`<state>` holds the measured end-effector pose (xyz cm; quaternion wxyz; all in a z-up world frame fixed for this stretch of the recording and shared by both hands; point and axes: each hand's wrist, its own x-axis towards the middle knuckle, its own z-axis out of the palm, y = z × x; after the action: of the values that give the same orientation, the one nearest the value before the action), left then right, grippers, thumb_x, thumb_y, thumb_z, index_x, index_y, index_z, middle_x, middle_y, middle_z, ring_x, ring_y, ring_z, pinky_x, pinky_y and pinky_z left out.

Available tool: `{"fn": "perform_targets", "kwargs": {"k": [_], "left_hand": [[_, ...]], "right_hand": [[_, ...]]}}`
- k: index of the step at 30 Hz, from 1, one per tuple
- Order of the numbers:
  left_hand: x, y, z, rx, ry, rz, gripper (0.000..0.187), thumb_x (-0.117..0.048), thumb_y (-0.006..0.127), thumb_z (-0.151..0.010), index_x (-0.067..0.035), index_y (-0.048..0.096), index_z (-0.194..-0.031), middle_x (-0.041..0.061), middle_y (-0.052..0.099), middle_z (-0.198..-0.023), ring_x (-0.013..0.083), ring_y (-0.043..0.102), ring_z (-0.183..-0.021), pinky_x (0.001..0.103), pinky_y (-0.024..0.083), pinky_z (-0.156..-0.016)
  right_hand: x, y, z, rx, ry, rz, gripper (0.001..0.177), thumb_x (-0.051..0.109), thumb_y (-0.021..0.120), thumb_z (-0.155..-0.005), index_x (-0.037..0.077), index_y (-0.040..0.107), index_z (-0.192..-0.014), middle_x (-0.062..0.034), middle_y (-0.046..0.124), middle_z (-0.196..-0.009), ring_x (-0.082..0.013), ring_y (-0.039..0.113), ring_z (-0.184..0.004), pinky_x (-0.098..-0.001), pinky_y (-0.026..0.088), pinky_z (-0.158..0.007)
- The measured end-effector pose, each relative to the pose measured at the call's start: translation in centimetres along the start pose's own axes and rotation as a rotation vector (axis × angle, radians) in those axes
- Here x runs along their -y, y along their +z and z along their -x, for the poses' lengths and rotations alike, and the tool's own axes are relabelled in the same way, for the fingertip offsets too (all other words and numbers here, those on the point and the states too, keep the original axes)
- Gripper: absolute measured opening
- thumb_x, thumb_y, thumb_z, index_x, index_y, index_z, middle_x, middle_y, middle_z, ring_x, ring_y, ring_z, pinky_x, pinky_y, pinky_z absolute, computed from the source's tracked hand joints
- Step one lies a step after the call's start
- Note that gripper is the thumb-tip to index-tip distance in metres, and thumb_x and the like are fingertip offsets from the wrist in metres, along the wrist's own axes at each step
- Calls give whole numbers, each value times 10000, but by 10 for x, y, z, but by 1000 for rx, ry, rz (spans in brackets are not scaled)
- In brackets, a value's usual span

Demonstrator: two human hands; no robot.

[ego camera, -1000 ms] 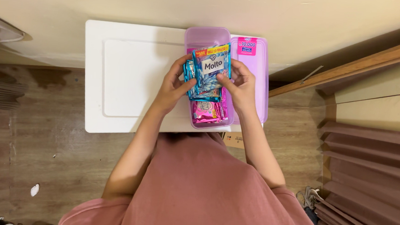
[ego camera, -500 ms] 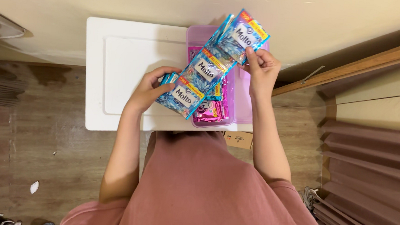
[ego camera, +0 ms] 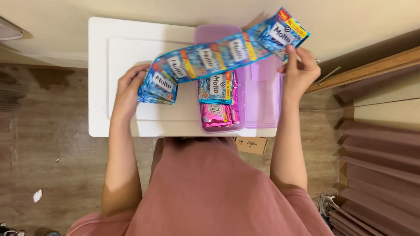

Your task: The person opens a purple plastic container and removes multiple Molto and Boom snack packets, placing them on a white surface. Then the person opens a cardboard box and removes several Daia detergent packets, placing them on the same surface.

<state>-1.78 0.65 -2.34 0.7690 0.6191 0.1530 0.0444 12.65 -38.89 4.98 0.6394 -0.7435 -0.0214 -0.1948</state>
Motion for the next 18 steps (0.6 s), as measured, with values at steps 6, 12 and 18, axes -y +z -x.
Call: {"fn": "perform_targets", "kwargs": {"k": [6,12,18], "left_hand": [[-1,-18,7,-157,141,-162,291,-215,560,-1136,5,694,-1271,38,677,-1088,67,557,-938,221,459,-829],[19,-38,5,-192,111,-12,238,-193,670,-1091,30,704,-1168,25,693,-950,46,574,-818,206,471,-721],[32,-95,14,-17,32,-55,240,-157,720,-1034,51,713,-1151,41,732,-986,57,634,-832,209,509,-736]], "right_hand": [[-13,-17,-2,-55,-160,-107,104,-16,740,-1045,-79,681,-1103,-129,639,-1111,-159,680,-677,-273,532,-542],[-4,-33,-17,-25,-103,-235,174,68,647,-1136,0,511,-1222,-126,704,-890,-177,673,-630,-297,533,-529],[7,-84,-85,36,-206,10,141,111,657,-1208,8,563,-1232,-78,636,-789,-114,553,-488,-264,353,-360]]}}
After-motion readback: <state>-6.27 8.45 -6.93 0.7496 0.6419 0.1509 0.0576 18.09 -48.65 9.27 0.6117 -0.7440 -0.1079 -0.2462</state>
